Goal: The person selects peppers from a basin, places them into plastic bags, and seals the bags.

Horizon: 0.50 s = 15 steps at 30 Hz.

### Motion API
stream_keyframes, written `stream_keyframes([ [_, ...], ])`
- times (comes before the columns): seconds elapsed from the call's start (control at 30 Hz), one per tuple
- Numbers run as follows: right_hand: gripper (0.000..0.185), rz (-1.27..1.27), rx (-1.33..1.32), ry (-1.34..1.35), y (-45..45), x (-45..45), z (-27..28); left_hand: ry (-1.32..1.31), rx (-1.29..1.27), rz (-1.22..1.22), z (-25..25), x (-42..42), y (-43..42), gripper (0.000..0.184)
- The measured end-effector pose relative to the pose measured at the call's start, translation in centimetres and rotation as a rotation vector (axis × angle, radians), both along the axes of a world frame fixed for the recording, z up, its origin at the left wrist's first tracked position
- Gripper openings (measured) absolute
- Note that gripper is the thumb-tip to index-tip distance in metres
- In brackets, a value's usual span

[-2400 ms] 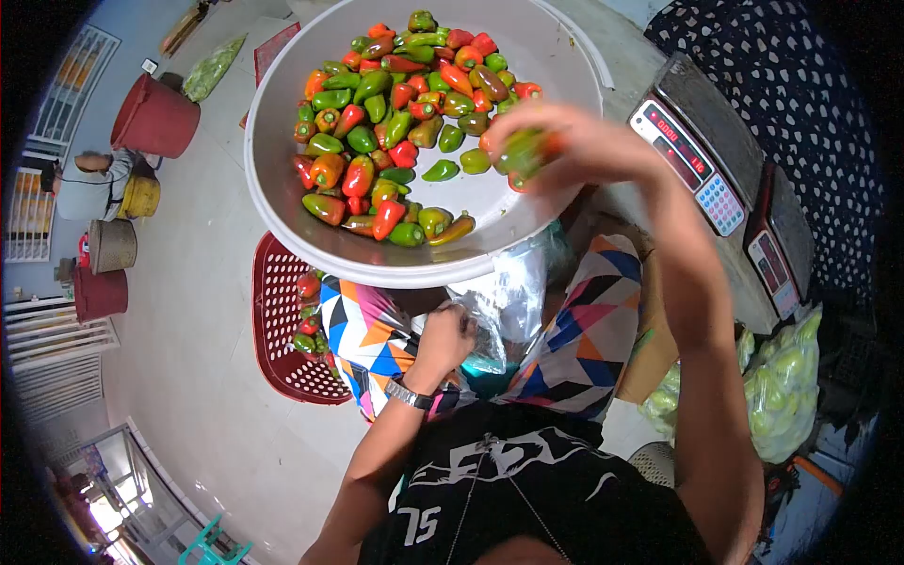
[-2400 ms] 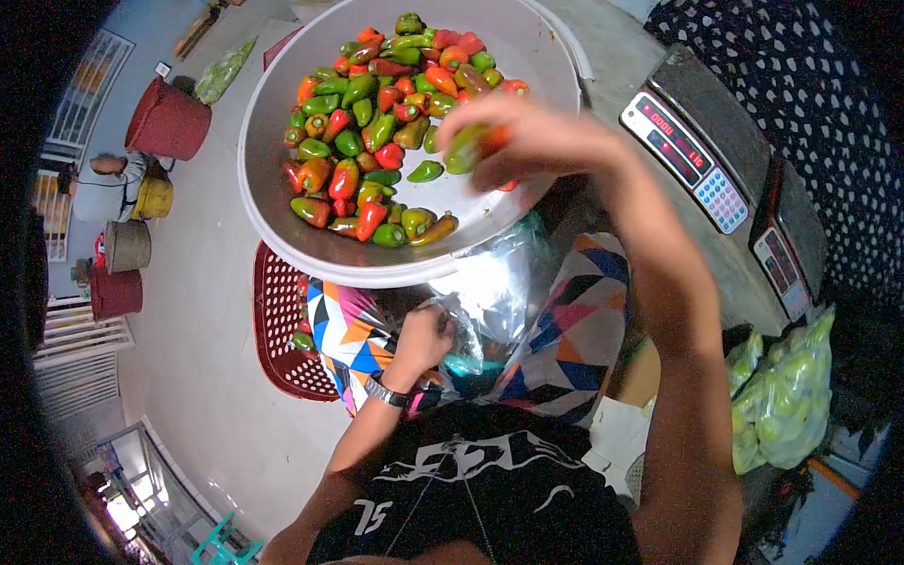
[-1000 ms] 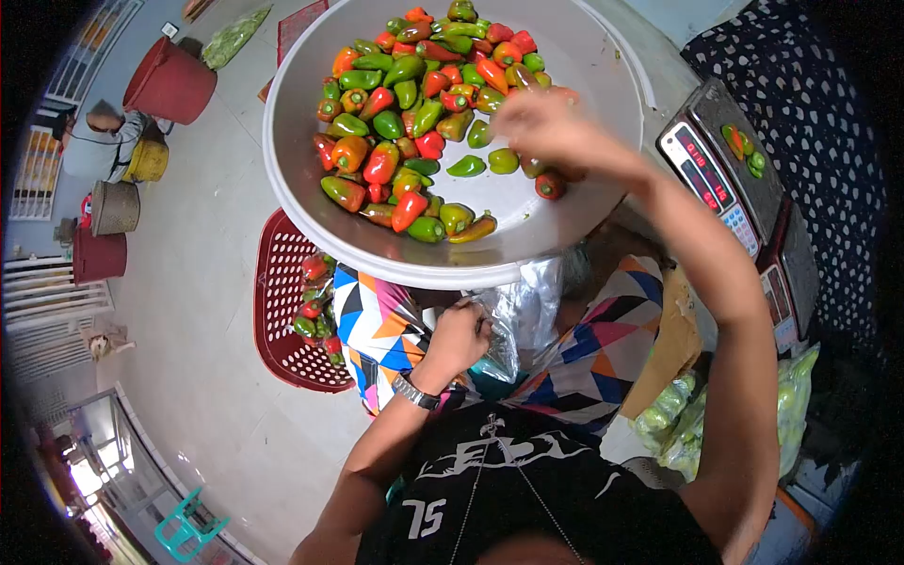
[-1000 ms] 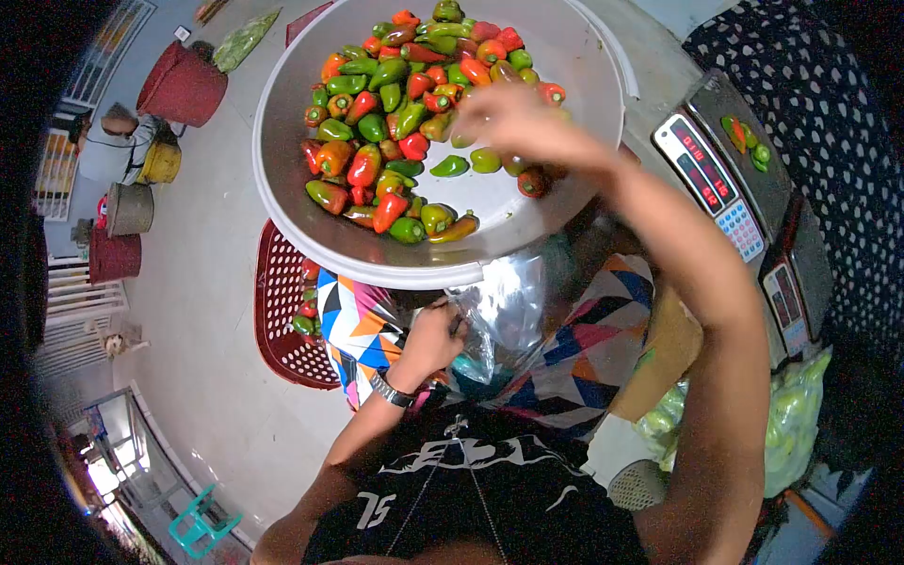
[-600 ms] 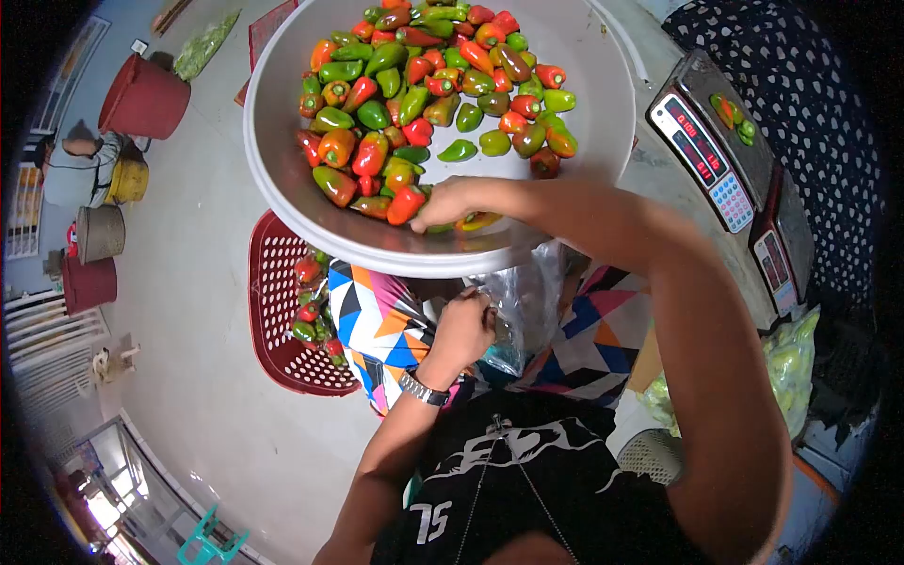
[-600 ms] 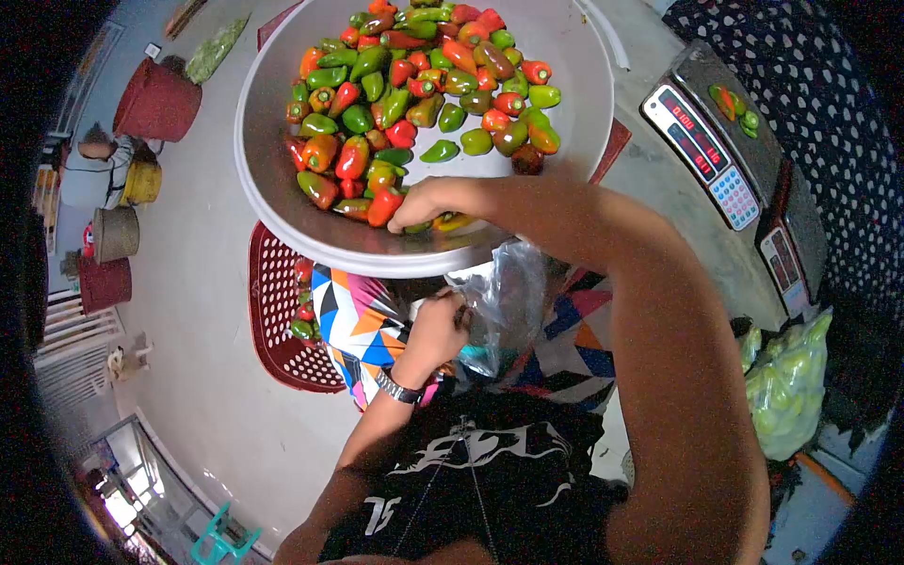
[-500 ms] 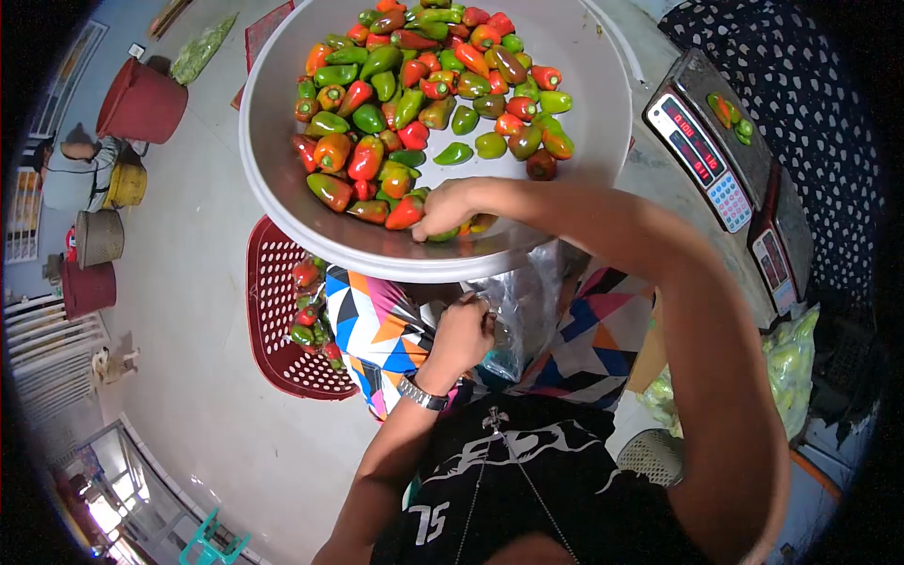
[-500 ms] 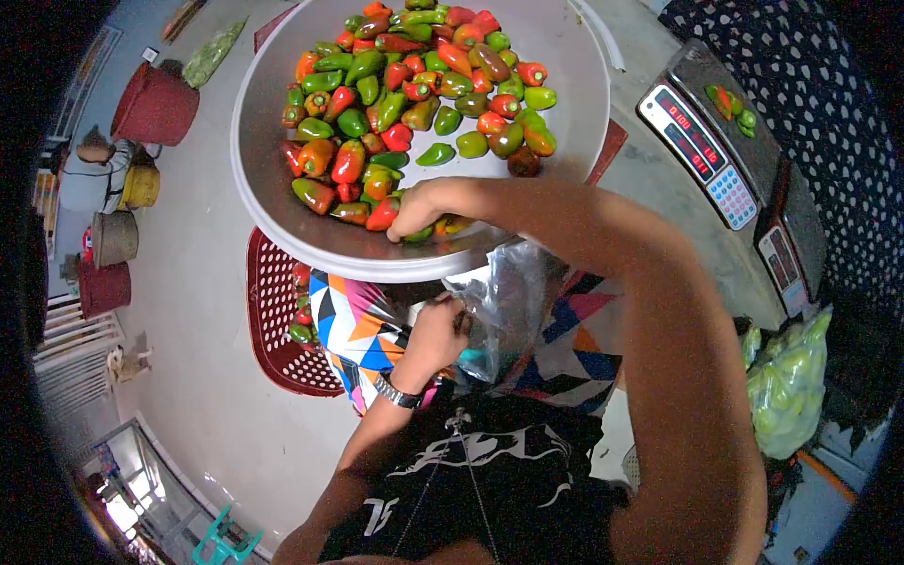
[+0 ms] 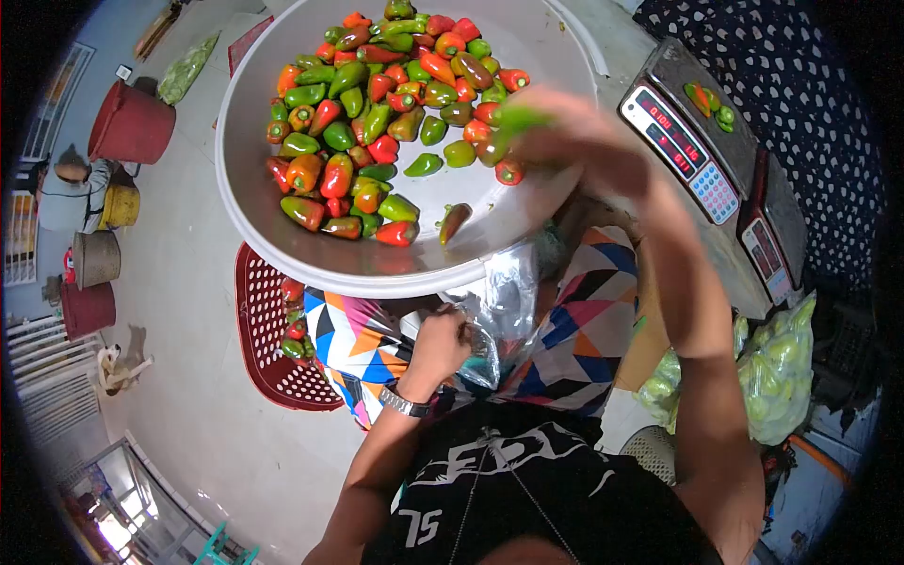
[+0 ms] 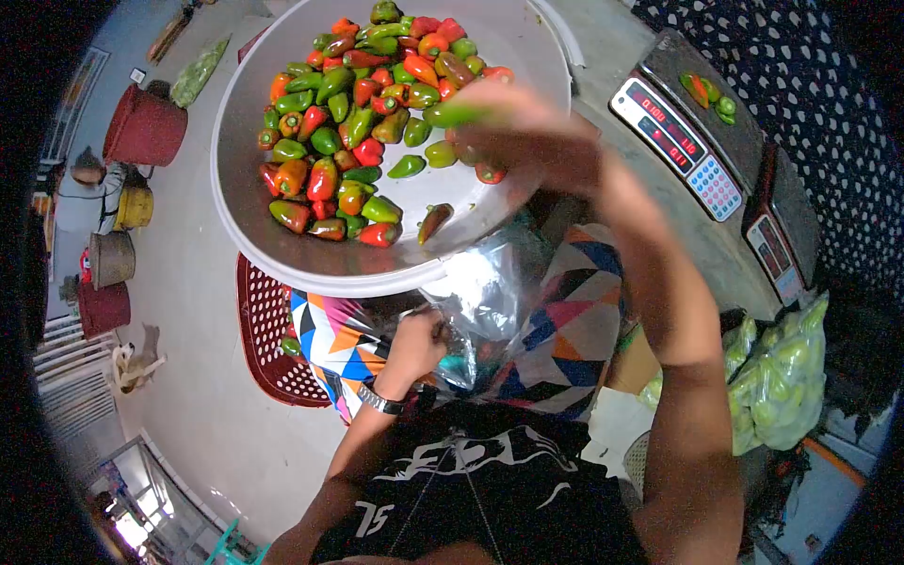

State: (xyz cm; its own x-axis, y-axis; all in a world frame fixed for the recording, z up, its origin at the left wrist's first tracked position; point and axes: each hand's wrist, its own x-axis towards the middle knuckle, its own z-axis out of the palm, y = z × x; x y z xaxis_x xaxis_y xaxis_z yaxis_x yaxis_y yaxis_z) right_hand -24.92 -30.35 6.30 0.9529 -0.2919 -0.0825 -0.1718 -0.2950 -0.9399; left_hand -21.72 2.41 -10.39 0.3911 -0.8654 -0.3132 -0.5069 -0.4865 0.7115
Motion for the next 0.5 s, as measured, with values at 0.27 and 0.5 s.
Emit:
stream_keyframes([
  [0.27, 0.055, -1.292, -0.818, 0.134, -26.8, -23.2, -10.0, -0.045, -0.133, -0.007, -1.1, -0.3, -0.1, 0.012],
  [0.5, 0.053, -1.386, -0.994, -0.118, -26.2, -21.3, -14.6, -0.062, -0.1, 0.036, -1.8, -0.3, 0.1, 0.012],
])
